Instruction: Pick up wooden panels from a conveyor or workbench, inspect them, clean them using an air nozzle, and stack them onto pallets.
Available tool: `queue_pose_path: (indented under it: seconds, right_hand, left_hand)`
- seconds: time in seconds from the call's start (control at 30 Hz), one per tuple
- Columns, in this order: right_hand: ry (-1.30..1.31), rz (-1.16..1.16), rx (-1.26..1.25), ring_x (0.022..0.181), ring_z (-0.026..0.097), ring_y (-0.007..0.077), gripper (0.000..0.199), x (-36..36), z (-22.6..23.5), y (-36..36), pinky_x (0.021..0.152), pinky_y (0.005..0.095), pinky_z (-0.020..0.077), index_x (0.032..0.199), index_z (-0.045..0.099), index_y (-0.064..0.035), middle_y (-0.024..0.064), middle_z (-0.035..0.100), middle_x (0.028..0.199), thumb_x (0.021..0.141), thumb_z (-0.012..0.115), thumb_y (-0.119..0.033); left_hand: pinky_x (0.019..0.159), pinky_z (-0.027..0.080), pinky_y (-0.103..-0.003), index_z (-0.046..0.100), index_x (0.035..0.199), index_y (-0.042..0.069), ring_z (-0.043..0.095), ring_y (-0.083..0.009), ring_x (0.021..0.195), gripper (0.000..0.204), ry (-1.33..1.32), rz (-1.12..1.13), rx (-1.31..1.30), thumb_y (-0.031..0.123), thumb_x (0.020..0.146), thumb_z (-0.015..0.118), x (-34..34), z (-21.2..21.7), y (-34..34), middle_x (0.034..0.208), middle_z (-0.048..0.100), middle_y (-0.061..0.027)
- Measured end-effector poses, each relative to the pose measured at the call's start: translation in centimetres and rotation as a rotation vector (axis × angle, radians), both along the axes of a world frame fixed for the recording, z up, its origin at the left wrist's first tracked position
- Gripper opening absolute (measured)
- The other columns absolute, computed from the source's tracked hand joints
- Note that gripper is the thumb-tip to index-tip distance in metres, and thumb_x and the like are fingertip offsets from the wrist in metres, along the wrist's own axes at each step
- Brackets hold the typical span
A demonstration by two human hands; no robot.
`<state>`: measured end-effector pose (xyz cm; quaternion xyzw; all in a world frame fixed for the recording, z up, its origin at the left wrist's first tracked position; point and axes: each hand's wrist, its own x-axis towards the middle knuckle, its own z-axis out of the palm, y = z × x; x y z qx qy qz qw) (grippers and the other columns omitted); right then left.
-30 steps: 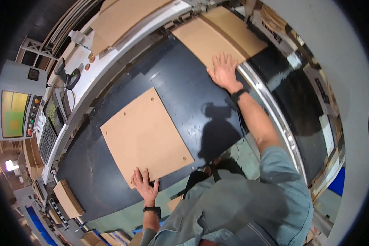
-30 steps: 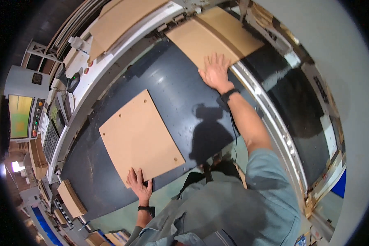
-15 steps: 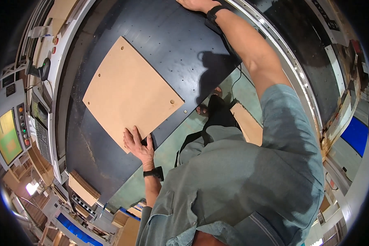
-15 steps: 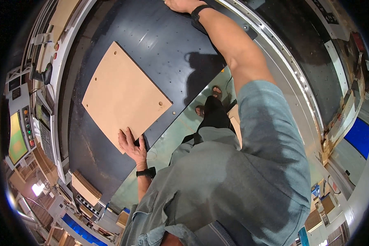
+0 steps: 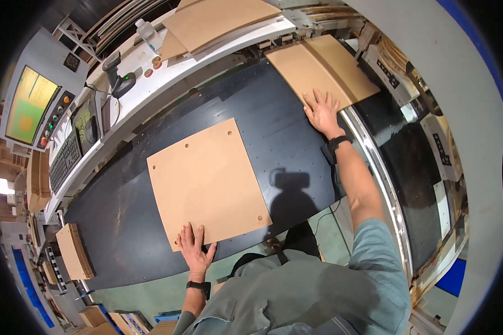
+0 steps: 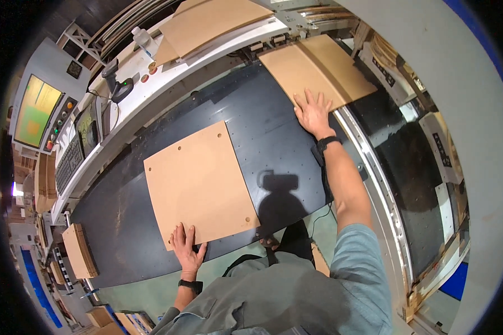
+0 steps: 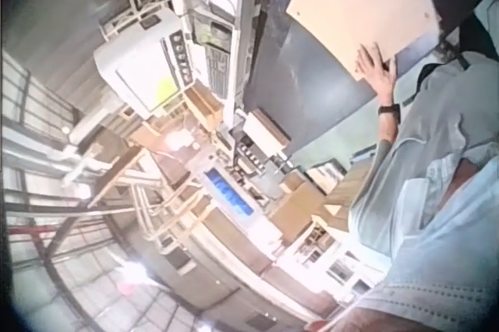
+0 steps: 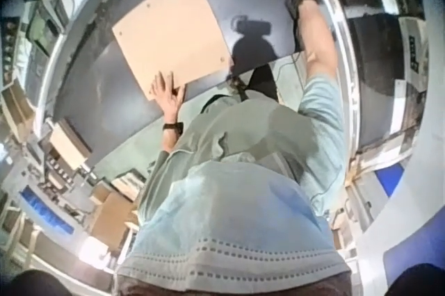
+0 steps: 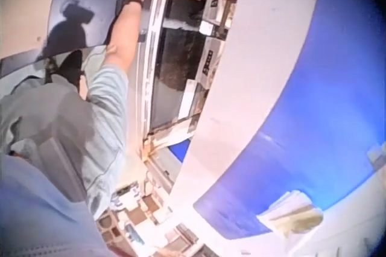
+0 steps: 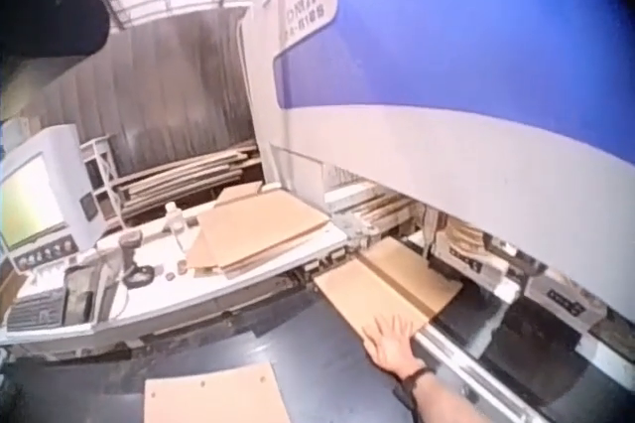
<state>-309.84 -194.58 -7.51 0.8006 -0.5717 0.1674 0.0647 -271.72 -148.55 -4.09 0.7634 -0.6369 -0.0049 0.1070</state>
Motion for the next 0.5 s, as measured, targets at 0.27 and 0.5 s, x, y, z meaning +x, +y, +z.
queue_pose_path:
  seconds: [0.27, 0.5]
  right_hand:
    - [-0.012, -0.035, 0.128, 0.139, 0.028, 0.0516, 0.048, -0.4, 0.8, -0.5, 0.108, 0.0750, 0.0174, 0.143, 0.052, -0.0296, 0.0125, 0.037, 0.155, 0.095, 0.055, -0.038]
    - [0.008, -0.023, 0.158, 0.140, 0.028, 0.0492, 0.048, 0.0, 1.0, -0.2, 0.108, 0.0743, 0.0164, 0.143, 0.052, -0.0303, 0.0114, 0.037, 0.155, 0.096, 0.055, -0.038]
  left_hand:
    - [0.115, 0.023, -0.059, 0.055, 0.139, 0.021, 0.035, -0.0416, 0.140, 0.069, 0.010, 0.015, 0.009, 0.049, 0.079, 0.071, -0.1, 0.0, -0.8, 0.153, 0.039, -0.0190]
    - [0.115, 0.024, -0.057, 0.057, 0.138, 0.021, 0.037, -0.0400, 0.139, 0.067, 0.030, 0.025, 0.028, 0.049, 0.078, 0.072, -0.1, 1.0, -0.8, 0.151, 0.041, -0.0194]
